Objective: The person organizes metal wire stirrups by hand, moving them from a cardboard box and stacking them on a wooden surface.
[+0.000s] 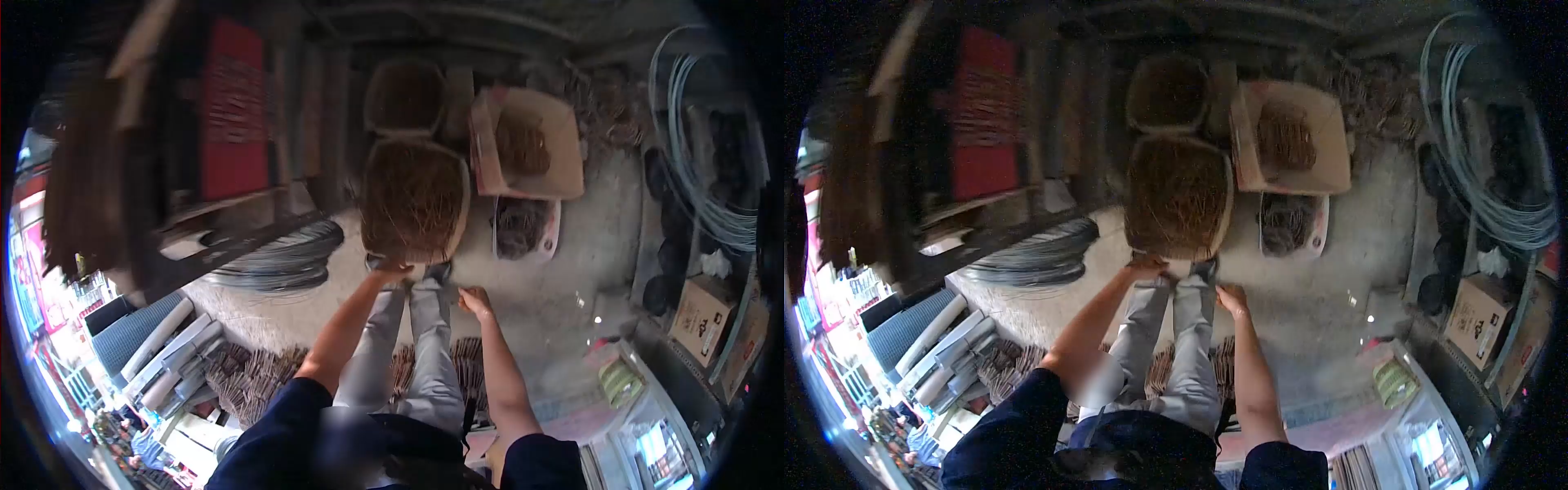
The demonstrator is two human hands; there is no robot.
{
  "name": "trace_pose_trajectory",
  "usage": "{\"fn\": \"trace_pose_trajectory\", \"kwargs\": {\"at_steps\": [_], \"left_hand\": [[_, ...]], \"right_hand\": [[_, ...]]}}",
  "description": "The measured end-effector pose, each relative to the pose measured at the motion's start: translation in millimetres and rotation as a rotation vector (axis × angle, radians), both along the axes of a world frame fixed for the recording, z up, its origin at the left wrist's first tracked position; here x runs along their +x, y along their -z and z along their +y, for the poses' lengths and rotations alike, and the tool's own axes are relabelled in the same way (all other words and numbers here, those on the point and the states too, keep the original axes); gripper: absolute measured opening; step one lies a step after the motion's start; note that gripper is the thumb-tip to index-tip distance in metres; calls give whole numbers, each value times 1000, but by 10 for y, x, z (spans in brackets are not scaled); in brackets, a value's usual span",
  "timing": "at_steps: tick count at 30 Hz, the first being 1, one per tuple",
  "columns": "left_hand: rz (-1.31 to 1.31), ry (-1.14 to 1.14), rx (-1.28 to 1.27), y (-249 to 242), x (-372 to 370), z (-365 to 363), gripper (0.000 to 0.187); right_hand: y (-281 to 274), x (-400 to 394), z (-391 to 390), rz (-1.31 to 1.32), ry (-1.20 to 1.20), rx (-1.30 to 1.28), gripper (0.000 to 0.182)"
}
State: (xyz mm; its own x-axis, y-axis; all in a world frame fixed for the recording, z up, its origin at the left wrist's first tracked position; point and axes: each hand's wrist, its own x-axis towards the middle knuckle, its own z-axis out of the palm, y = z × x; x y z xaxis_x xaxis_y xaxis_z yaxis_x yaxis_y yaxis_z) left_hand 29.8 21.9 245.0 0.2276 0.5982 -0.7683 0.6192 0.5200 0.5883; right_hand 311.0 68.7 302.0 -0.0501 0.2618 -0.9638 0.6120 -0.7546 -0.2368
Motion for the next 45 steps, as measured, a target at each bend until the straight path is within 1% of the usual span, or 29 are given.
{"fn": "trace_pose_trajectory", "kwargs": {"at_steps": [1,2,3,4,5,7,9,11,13,15,18,20,21,23,24,26,27,29,30,31,32,33,35,37,39,40,42,43,45], "left_hand": [[2,173,-92,12,-46,30,34],[-3,343,-179,22,-83,118,37],[18,86,-297,294,-58,-1,33],[51,-172,-410,553,-33,-113,30],[42,-175,-440,651,-28,-92,30],[157,-139,0,632,-28,118,30],[209,-338,159,1003,11,164,26],[144,-233,24,1379,-54,304,28],[235,-298,359,1758,-75,375,32],[581,-237,770,2252,-63,394,33],[607,-335,650,1973,-78,857,32],[540,-308,561,1992,-128,935,30],[478,-277,485,2017,-155,964,28],[442,-279,399,2121,-191,978,24],[405,-276,312,2179,-206,979,21],[419,-296,396,2354,-194,900,19],[430,-314,474,2403,-198,887,18],[441,-255,496,2311,-223,932,18],[451,-196,510,2313,-227,932,19],[452,-199,512,2321,-230,946,19],[338,-252,502,2330,-231,959,20],[223,-302,489,2349,-227,956,21],[194,-280,364,2144,-225,1018,20],[165,-257,238,2056,-181,958,19],[182,-442,563,2032,-130,873,15],[183,-444,567,2040,-110,816,15],[309,-358,1013,1940,-75,744,12],[309,-361,1016,1836,-48,746,12],[69,-593,581,1630,6,748,12]], "right_hand": [[190,-33,-8,15,-8,9,31],[396,-48,24,23,-144,46,32],[643,-61,51,41,-286,83,33],[954,-54,37,50,-293,132,34],[1270,-61,43,61,-301,187,35],[1520,-229,259,75,-434,347,35],[1861,-371,344,181,-19,339,34],[2359,-459,515,94,-459,573,32],[2990,-539,614,123,-434,585,31],[2677,-955,1077,119,-600,472,28],[2869,-1364,1346,79,-694,356,23],[3014,-1545,1310,239,-1,520,23],[2986,-1621,1348,240,-5,521,23],[2862,-1769,1488,83,48,255,26],[2827,-1806,1491,86,46,262,26],[2755,-1844,1476,8,219,235,32],[2883,-1814,1467,12,218,240,32],[3654,-1636,1283,230,-191,477,35],[3702,-1839,1267,182,-399,722,33],[3699,-1827,1268,183,-402,724,33],[3685,-1786,1246,122,-263,555,30],[3318,-1852,1310,60,-124,384,27],[2987,-1894,1370,60,-6,346,25],[2953,-1875,1332,59,113,306,24],[2913,-1858,1335,224,159,396,20],[2847,-1853,1356,226,157,399,20],[2735,-1796,1349,304,128,354,18],[2699,-1763,1336,304,125,357,18],[2577,-1726,1324,341,5,383,16]]}}
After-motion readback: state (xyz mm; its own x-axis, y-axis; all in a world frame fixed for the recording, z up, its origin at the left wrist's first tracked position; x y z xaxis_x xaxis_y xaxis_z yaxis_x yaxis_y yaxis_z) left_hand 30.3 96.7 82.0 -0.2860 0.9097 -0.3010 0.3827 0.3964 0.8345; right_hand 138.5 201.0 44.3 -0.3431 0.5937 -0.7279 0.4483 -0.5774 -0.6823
